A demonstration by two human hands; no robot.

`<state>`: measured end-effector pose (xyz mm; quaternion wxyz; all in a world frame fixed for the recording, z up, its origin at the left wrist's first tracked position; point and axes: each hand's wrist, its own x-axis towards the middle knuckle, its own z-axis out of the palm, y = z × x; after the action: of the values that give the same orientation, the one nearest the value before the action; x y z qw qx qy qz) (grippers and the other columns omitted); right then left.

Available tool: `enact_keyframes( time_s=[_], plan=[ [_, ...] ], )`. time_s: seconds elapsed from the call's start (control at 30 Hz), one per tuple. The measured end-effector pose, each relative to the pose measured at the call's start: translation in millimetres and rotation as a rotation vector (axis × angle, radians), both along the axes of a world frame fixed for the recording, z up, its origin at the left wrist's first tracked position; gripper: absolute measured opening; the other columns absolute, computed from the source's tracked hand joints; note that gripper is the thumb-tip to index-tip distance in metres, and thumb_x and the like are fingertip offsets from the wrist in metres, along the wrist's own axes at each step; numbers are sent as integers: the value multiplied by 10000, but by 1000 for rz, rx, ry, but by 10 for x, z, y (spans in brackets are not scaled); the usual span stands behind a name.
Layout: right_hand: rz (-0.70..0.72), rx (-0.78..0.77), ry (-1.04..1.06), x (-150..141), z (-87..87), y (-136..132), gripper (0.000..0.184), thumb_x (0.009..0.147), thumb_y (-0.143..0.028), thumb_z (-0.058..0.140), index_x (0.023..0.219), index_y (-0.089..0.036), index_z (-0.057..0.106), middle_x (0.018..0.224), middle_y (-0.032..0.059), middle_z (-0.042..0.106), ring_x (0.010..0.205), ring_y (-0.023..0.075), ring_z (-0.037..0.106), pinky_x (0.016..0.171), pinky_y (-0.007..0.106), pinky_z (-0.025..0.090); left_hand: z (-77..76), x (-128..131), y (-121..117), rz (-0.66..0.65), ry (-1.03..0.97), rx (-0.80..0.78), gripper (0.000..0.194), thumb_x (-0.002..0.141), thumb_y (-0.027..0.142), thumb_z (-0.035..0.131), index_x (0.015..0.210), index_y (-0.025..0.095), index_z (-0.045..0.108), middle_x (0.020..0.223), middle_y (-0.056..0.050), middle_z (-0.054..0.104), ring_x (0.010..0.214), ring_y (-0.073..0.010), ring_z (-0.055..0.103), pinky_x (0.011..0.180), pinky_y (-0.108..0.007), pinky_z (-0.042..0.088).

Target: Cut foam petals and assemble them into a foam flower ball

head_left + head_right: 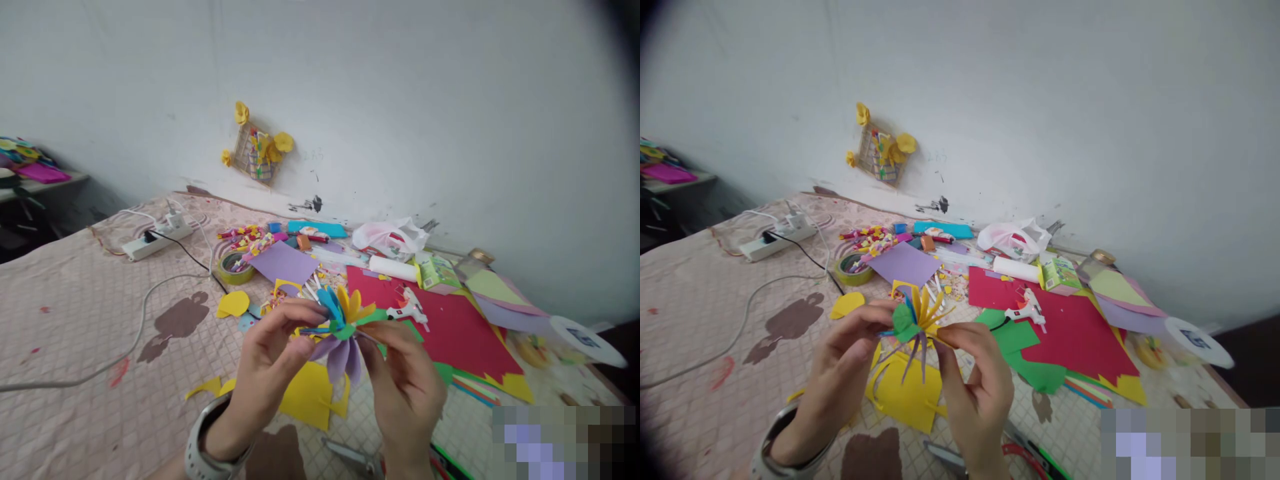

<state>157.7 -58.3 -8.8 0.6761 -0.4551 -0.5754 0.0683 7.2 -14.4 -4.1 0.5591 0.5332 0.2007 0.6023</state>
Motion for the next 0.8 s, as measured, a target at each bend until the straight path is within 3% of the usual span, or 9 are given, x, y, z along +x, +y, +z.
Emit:
enact_keyframes(
  time_s=[0.2,0.43,0.8],
  plan=[
    [-4,121,17,35,-11,34,240,828,-34,619,931,-230,713,883,43,701,871,221,660,703,359,556,-8,21,13,-98,34,-103,349,806,442,728,1084,247,646,1078,-62,669,1053,-233,620,891,-309,476],
    [-31,139,-19,56,-23,81,214,836,-60,621,929,-238,694,866,42,697,844,224,656,686,369,548,4,37,20,-199,-36,-257,504,727,422,804,1124,226,564,1116,-106,669,1000,-259,643,803,-349,525],
    [26,123,65,100,-20,104,279,831,-16,621,973,-237,716,893,20,697,873,191,653,720,315,550,20,21,37,-217,-11,-242,498,744,351,802,1149,223,542,1192,-112,654,1058,-257,638,773,-313,533]
  ],
)
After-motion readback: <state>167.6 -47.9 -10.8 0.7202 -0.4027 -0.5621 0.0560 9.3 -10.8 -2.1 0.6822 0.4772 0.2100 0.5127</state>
